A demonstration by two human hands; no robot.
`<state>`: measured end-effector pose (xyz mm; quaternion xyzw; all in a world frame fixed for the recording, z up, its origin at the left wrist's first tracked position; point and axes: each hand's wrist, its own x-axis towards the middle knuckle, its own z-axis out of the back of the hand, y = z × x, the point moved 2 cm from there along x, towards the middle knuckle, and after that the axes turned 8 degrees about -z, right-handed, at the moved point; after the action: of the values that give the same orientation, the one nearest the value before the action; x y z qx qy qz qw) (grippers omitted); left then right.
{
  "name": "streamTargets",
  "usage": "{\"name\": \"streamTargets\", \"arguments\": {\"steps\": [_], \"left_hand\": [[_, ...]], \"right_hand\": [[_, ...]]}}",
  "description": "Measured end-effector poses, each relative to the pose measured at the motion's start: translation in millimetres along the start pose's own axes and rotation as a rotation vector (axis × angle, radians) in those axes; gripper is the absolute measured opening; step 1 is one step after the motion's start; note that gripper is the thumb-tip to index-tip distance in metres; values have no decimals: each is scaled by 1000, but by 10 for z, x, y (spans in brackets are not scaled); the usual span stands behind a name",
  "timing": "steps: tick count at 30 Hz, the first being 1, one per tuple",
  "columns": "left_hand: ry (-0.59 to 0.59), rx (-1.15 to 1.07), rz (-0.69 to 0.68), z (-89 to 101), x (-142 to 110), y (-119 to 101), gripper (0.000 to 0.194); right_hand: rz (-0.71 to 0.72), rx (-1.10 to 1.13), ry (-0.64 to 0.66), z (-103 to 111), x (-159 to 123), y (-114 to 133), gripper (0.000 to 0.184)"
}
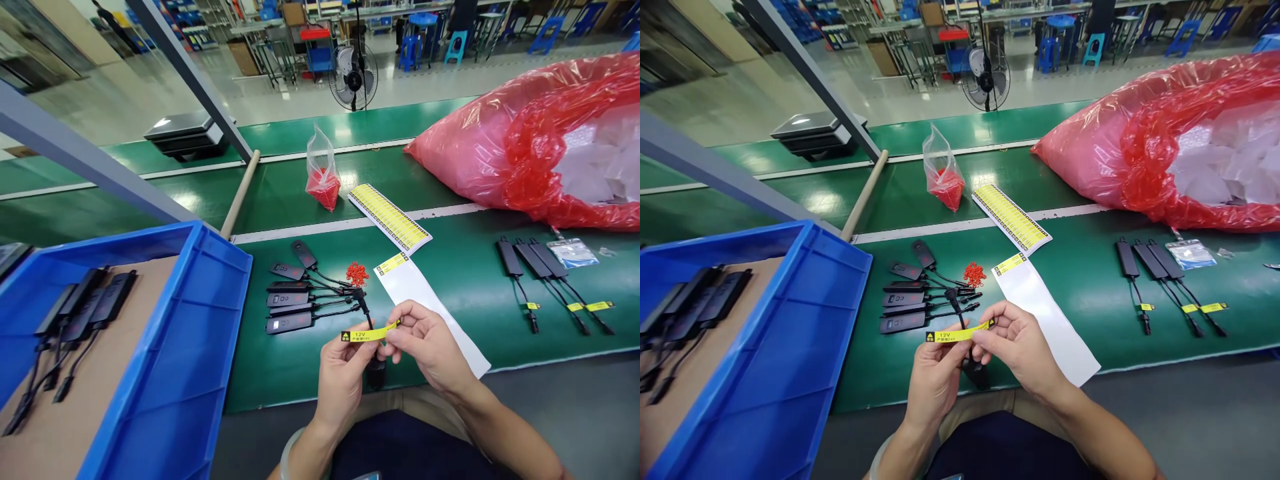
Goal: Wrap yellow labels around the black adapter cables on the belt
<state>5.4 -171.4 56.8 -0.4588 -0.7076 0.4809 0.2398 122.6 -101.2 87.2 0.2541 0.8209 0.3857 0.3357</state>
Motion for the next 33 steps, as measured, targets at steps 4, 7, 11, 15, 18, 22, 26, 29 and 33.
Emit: {"name": "streamTargets", "arguments": {"steps": [4,7,11,15,18,22,26,29,33], "left_hand": [[20,-10,-21,-15,-27,-12,22],[67,-5,-22,-19,-38,-29,16],[106,28,-31,-19,-39,-48,12],[115,73,-39,-12,-45,-43,13],[127,99,-49,-14,-57,-35,14],[112,243,-162,-24,-69,-93,12],[105,467,-316,-18,-68,-188,12],[88,518,-400,9,-60,-221,15],[89,569,-430,26,-57,-212,13]], "right_hand": [[-30,-12,32,-10,60,-17,26],[-47,-24,38,6,82,-13,26],[-53,-23,38,18,109,-8,28],[-47,-38,17,23,125,-5,30],[-37,-55,1,24,120,-5,30],[-24,-130,-29,28,113,8,33],[14,-273,-50,36,102,19,34],[218,-479,-212,44,42,51,42],[382,-624,-258,-11,-59,97,22]]}}
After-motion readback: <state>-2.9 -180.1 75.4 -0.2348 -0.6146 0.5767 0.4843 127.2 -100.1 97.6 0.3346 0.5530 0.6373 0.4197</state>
